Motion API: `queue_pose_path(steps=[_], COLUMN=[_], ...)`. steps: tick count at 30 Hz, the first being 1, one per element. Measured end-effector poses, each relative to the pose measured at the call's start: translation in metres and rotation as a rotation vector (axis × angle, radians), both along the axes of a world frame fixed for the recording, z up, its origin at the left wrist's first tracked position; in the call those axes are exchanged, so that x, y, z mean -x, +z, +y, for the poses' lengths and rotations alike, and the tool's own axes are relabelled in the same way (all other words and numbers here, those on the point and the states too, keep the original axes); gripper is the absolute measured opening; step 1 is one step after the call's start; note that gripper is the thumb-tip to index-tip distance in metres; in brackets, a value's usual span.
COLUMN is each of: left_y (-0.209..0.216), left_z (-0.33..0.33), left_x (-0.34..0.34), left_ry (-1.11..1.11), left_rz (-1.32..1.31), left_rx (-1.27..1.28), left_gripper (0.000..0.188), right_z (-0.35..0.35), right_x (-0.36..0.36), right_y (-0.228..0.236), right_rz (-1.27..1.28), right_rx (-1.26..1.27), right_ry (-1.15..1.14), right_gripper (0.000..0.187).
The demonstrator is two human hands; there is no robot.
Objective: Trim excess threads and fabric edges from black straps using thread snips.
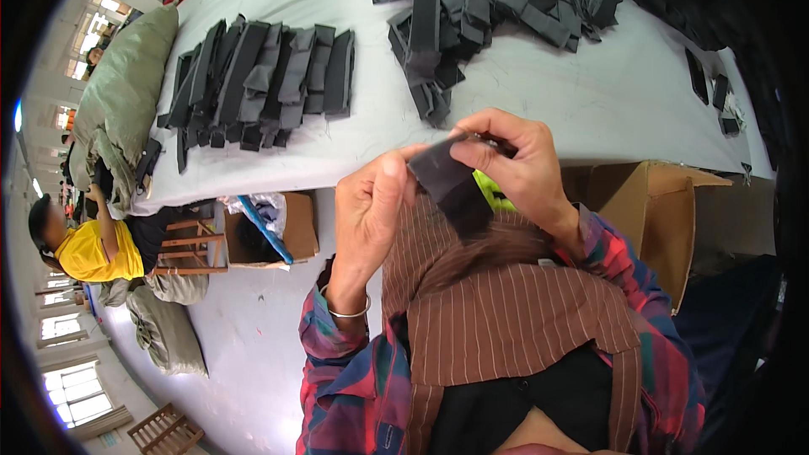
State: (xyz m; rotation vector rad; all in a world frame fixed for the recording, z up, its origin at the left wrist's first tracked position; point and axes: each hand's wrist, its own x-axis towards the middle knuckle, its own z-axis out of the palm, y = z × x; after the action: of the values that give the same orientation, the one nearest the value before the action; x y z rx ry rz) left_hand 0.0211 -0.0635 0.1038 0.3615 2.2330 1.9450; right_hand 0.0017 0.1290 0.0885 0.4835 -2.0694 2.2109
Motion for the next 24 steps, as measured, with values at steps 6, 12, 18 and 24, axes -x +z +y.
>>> queue_pose_path(steps=[6, 12, 18, 24], left_y=[-0.036, -0.06, -0.072, -0.079], left_z=[0.035, 0.052, 0.053, 0.056], left_x=[0.023, 0.033, 0.045, 0.05], left_ry=[-0.01, 0.006, 0.017, 0.054], left_rz=[0.015, -0.37, -0.475, -0.506], left_rx=[-0.371, -0.605, -0.69, -0.638], left_gripper=[0.037, 0.03, 0.035, 0.039], right_z=[-0.003, 0.015, 0.032, 0.039], right_x=[0.006, 0.018, 0.045, 0.067], right_y=[-0.016, -0.033, -0.04, -0.048], right_rz=[-0.256, -0.438, 0.231, 0.441], right_rx=[0.192, 0.208, -0.541, -0.741], right_ry=[0.029, 0.03, -0.324, -0.158], right_gripper=[0.011, 0.013, 0.018, 0.017])
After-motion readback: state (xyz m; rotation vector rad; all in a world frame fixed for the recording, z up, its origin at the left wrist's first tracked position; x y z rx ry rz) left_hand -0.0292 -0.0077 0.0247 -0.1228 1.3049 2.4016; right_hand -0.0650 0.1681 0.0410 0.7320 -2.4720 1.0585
